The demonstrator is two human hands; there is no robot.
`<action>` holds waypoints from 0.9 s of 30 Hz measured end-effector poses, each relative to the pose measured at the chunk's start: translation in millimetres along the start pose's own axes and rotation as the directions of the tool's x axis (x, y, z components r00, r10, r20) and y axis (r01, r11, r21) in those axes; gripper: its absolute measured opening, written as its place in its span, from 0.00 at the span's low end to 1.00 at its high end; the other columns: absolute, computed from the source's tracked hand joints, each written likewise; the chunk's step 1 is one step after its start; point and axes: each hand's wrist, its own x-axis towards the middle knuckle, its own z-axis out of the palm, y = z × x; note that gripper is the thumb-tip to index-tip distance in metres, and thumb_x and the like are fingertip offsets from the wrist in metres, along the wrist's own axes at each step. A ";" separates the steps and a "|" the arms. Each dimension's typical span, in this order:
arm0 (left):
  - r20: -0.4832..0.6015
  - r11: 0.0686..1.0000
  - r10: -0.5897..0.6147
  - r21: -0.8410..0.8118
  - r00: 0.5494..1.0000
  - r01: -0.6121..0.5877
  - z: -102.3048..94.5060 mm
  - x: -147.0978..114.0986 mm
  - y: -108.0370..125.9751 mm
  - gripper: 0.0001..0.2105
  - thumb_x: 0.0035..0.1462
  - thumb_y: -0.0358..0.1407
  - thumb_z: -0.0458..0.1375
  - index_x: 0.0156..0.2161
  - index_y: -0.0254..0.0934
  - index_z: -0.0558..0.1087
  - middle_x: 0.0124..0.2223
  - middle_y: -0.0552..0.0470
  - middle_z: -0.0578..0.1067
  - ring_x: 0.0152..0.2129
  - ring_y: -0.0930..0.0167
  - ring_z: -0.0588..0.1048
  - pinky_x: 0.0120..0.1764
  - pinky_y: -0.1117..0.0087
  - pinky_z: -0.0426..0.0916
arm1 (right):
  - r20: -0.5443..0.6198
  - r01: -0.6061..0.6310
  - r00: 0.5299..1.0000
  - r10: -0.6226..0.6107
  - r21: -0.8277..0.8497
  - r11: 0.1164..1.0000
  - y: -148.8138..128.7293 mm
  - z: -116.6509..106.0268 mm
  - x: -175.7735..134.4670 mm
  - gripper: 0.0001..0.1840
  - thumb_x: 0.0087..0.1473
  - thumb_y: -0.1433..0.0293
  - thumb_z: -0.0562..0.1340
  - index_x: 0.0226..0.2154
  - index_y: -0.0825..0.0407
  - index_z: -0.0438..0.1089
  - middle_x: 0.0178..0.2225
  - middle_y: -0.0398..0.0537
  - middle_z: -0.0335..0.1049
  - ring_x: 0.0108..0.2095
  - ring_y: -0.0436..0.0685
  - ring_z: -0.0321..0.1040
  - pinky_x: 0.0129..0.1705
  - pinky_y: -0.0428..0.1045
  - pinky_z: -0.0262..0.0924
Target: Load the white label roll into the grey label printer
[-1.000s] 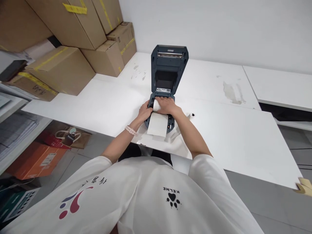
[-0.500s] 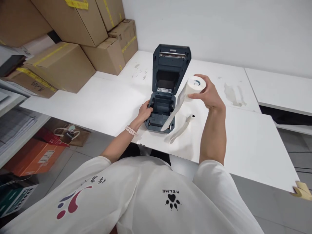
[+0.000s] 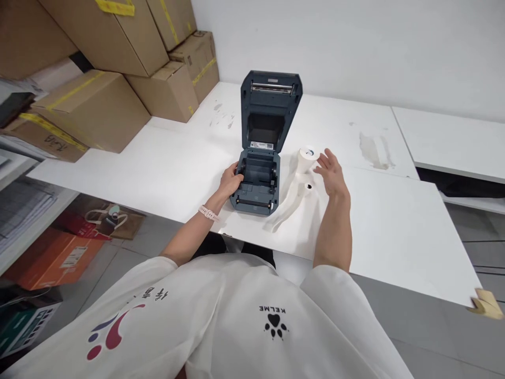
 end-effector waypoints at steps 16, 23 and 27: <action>-0.012 0.999 0.006 -0.047 1.000 -0.006 3.0 4.2 -5.4 0.32 0.43 0.29 0.55 0.58 0.41 0.73 0.50 0.49 0.80 0.45 0.58 0.76 0.51 0.57 0.67 | 0.616 0.493 0.755 -0.226 -0.305 0.815 -139.5 94.7 -61.2 0.24 0.58 0.63 0.65 0.57 0.46 0.70 0.56 0.51 0.74 0.54 0.66 0.71 0.56 0.60 0.65; -0.007 0.999 -0.010 -0.046 1.000 0.010 4.8 7.0 -9.3 0.31 0.44 0.29 0.56 0.58 0.41 0.73 0.45 0.50 0.80 0.42 0.61 0.76 0.48 0.59 0.68 | 0.587 0.548 0.805 0.082 -0.790 0.274 -122.3 182.0 -25.5 0.27 0.56 0.77 0.59 0.59 0.55 0.70 0.56 0.62 0.74 0.56 0.73 0.70 0.56 0.64 0.62; 0.014 0.991 -0.007 -0.132 1.000 0.009 5.6 6.6 -11.2 0.31 0.44 0.30 0.57 0.58 0.40 0.72 0.48 0.48 0.79 0.46 0.60 0.75 0.51 0.59 0.67 | 0.598 0.580 0.800 -0.046 -0.751 0.316 -116.6 169.7 -52.3 0.26 0.57 0.75 0.59 0.59 0.57 0.70 0.56 0.62 0.73 0.57 0.71 0.68 0.58 0.63 0.61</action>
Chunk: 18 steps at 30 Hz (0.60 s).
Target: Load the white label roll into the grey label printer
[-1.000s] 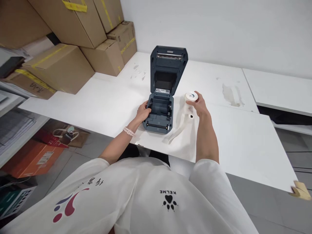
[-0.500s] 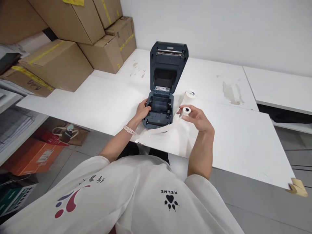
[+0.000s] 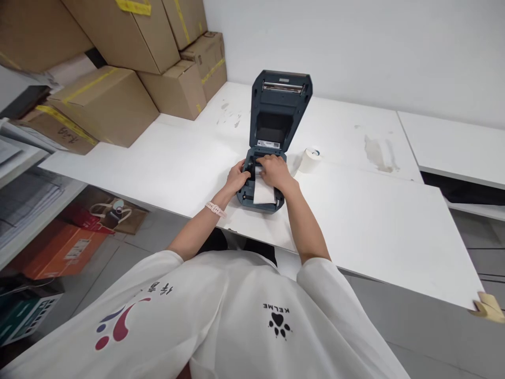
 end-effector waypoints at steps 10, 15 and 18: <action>0.121 0.937 0.019 -0.349 0.992 0.024 4.2 -1.1 1.5 0.40 0.45 0.38 0.67 0.65 0.39 0.62 0.65 0.44 0.69 0.59 0.59 0.70 0.58 0.59 0.66 | -0.405 0.095 0.914 0.025 0.274 0.957 -29.7 43.5 -102.3 0.21 0.69 0.65 0.51 0.54 0.51 0.74 0.58 0.54 0.72 0.57 0.65 0.66 0.58 0.62 0.62; 0.126 0.943 0.031 -0.333 0.992 0.013 3.2 -1.5 2.8 0.37 0.44 0.39 0.69 0.60 0.35 0.66 0.60 0.42 0.73 0.53 0.61 0.74 0.54 0.61 0.68 | -0.440 0.053 0.894 0.086 0.294 0.954 -34.0 51.8 -101.6 0.19 0.68 0.63 0.52 0.52 0.46 0.76 0.55 0.56 0.72 0.54 0.65 0.68 0.54 0.62 0.64; 0.140 0.950 0.032 -0.313 0.990 0.014 3.1 -1.3 2.3 0.36 0.45 0.40 0.68 0.59 0.36 0.66 0.59 0.43 0.74 0.51 0.62 0.75 0.52 0.63 0.69 | -0.448 0.052 0.889 0.094 0.303 0.952 -34.9 51.8 -101.6 0.19 0.68 0.63 0.53 0.52 0.44 0.76 0.53 0.55 0.72 0.54 0.66 0.68 0.54 0.63 0.63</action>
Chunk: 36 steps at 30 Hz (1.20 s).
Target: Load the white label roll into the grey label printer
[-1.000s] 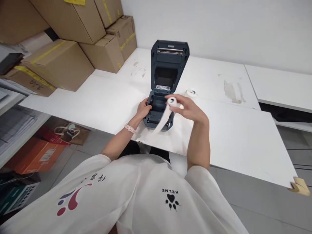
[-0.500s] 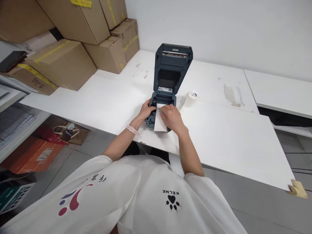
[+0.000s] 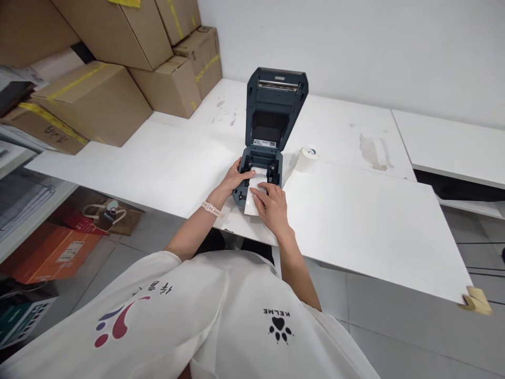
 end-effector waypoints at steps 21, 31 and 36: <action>-0.072 0.977 -0.023 0.210 0.997 0.038 2.6 -53.7 1.8 0.54 0.46 0.50 0.69 0.72 0.42 0.47 0.74 0.42 0.53 0.71 0.53 0.53 0.68 0.54 0.55 | -0.026 -0.018 0.999 0.027 0.294 0.956 5.5 -14.4 2.8 0.12 0.63 0.59 0.61 0.45 0.42 0.77 0.53 0.50 0.74 0.56 0.64 0.69 0.59 0.63 0.62; 0.021 0.987 -0.109 0.125 0.994 0.106 1.6 -96.6 4.9 0.54 0.49 0.51 0.69 0.73 0.50 0.41 0.77 0.50 0.43 0.73 0.54 0.46 0.68 0.54 0.55 | -0.118 -0.232 0.924 0.364 0.583 0.779 74.0 -80.6 209.4 0.34 0.71 0.51 0.39 0.71 0.49 0.47 0.74 0.49 0.43 0.73 0.59 0.42 0.66 0.51 0.53; 0.063 0.991 -0.128 0.048 0.990 0.125 -6.9 -95.8 1.5 0.55 0.48 0.52 0.69 0.73 0.49 0.42 0.75 0.47 0.51 0.69 0.56 0.57 0.66 0.56 0.61 | -0.094 -0.169 0.952 0.291 0.632 0.757 69.8 -76.1 202.6 0.46 0.65 0.44 0.29 0.65 0.51 0.59 0.63 0.54 0.66 0.64 0.63 0.63 0.57 0.53 0.64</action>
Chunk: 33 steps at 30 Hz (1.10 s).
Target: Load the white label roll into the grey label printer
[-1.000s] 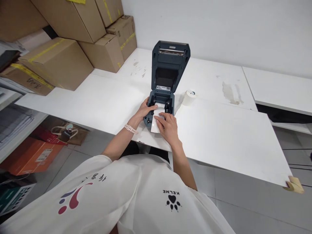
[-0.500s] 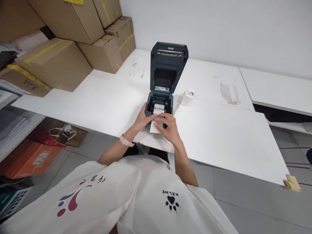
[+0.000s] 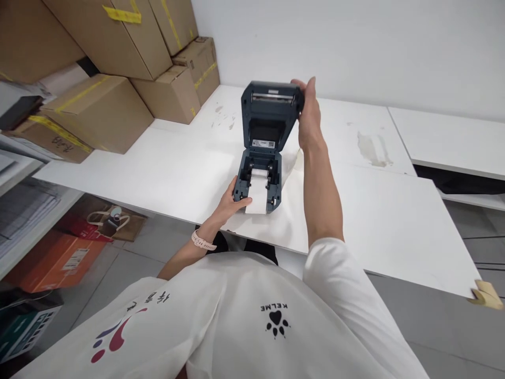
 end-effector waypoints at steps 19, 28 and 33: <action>-0.074 0.991 0.119 -0.056 0.990 -0.123 11.0 9.0 10.5 0.36 0.52 0.49 0.66 0.63 0.38 0.64 0.63 0.42 0.72 0.59 0.57 0.71 0.60 0.57 0.67 | 0.026 0.180 0.982 -0.189 -0.455 0.872 30.7 43.2 -211.1 0.22 0.70 0.61 0.44 0.57 0.44 0.67 0.64 0.51 0.63 0.71 0.63 0.48 0.69 0.67 0.49; -0.322 0.978 0.002 0.196 0.947 0.064 8.9 -45.3 -19.5 0.22 0.53 0.55 0.62 0.41 0.38 0.75 0.42 0.46 0.78 0.39 0.65 0.75 0.42 0.63 0.69 | 0.000 0.175 0.981 -0.194 -0.425 0.888 29.3 44.3 -212.6 0.21 0.70 0.61 0.44 0.53 0.45 0.68 0.62 0.53 0.66 0.71 0.62 0.50 0.69 0.66 0.50; 0.092 0.952 -0.240 -0.175 0.966 0.253 27.6 -48.9 -6.7 0.20 0.49 0.54 0.64 0.29 0.36 0.77 0.31 0.49 0.78 0.22 0.75 0.67 0.27 0.69 0.58 | -0.023 0.221 0.969 -0.247 -0.375 0.900 35.8 44.5 -211.5 0.19 0.70 0.60 0.46 0.51 0.46 0.68 0.61 0.53 0.67 0.70 0.62 0.50 0.69 0.65 0.48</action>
